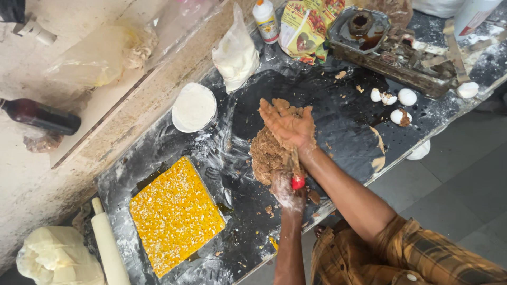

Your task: The person kneads a brown dough mixture on a black countertop using both hands and a red scraper. They repeatedly fold and press the dough, occasionally scraping the surface to gather loose bits. The person also briefly picks up a white bowl and places it back down.

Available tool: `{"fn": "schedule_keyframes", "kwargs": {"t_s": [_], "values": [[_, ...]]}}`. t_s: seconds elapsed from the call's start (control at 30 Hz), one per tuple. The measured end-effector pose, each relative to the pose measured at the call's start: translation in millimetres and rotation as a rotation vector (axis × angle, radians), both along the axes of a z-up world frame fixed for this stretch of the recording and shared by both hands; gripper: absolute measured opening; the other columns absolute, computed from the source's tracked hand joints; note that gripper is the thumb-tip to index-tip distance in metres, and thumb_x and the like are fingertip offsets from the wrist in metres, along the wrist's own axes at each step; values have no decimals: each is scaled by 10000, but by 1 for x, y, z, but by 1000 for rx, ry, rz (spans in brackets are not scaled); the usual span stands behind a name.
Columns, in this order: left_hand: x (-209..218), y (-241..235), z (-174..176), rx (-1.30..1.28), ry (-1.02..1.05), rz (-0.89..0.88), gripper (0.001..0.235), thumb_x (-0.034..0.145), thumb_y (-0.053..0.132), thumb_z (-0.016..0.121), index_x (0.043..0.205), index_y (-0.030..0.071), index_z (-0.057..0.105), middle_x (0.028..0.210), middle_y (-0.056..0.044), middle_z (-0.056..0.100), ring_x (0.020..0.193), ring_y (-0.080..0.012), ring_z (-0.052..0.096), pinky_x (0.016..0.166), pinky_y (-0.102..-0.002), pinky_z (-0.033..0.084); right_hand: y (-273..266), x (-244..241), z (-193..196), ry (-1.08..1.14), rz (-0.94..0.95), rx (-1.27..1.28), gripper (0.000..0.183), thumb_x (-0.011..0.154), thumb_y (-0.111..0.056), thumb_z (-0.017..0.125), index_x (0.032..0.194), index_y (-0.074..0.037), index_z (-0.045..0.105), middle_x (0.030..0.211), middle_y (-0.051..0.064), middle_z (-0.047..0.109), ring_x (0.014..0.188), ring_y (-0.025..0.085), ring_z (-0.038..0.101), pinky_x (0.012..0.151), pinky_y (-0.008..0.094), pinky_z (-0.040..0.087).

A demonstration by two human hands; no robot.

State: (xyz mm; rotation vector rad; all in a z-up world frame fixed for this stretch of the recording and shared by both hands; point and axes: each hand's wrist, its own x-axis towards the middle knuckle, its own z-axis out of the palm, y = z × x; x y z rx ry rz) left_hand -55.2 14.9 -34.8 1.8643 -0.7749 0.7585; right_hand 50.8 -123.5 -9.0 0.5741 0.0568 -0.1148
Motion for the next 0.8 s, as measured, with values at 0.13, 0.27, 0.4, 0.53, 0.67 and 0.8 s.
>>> {"fn": "schedule_keyframes", "kwargs": {"t_s": [0.13, 0.27, 0.4, 0.53, 0.67, 0.8], "values": [[24, 2, -2, -82, 190, 40, 162, 810, -4, 636, 962, 53, 647, 833, -103, 643, 720, -249, 641, 601, -379, 518, 15, -11, -1, -30, 47, -18, 1093, 890, -848, 335, 1539, 31, 283, 1594, 373, 271, 1480, 507, 294, 1237, 600, 252], [46, 5, -5, -276, 525, 119, 104, 887, 0, 559, 964, 51, 606, 786, -90, 609, 647, -218, 588, 522, -351, 445, 28, -22, 1, 56, 44, -72, 1108, 904, -822, 441, 1534, 78, 295, 1587, 407, 245, 1469, 547, 283, 1233, 594, 252], [39, 10, 3, -84, 264, 243, 99, 898, 11, 592, 978, 64, 618, 810, -81, 616, 655, -200, 606, 530, -324, 481, 14, -12, 2, 45, 12, -92, 1173, 808, -822, 541, 1528, 60, 258, 1599, 357, 245, 1497, 517, 256, 1239, 620, 238], [-4, 6, 3, 9, 210, 26, 148, 855, 22, 626, 996, 66, 643, 843, -82, 648, 676, -191, 642, 529, -303, 540, -4, 6, -6, 180, -121, -332, 1180, 748, -852, 535, 1527, -7, 267, 1590, 259, 304, 1511, 434, 288, 1238, 616, 255], [-19, 2, -15, -5, 510, -3, 205, 811, 34, 660, 1013, 67, 669, 876, -83, 680, 696, -182, 677, 528, -282, 598, -1, 8, -13, 244, -151, -612, 1171, 765, -857, 474, 1536, -1, 266, 1577, 255, 352, 1475, 413, 347, 1244, 605, 260], [6, -6, -15, -903, 1211, -110, 165, 990, 183, 610, 935, 49, 689, 777, -136, 686, 521, -176, 586, 385, -284, 496, 13, -3, -10, 202, -142, -820, 1097, 858, -824, 426, 1540, 23, 280, 1559, 287, 386, 1438, 433, 413, 1232, 581, 318]]}}
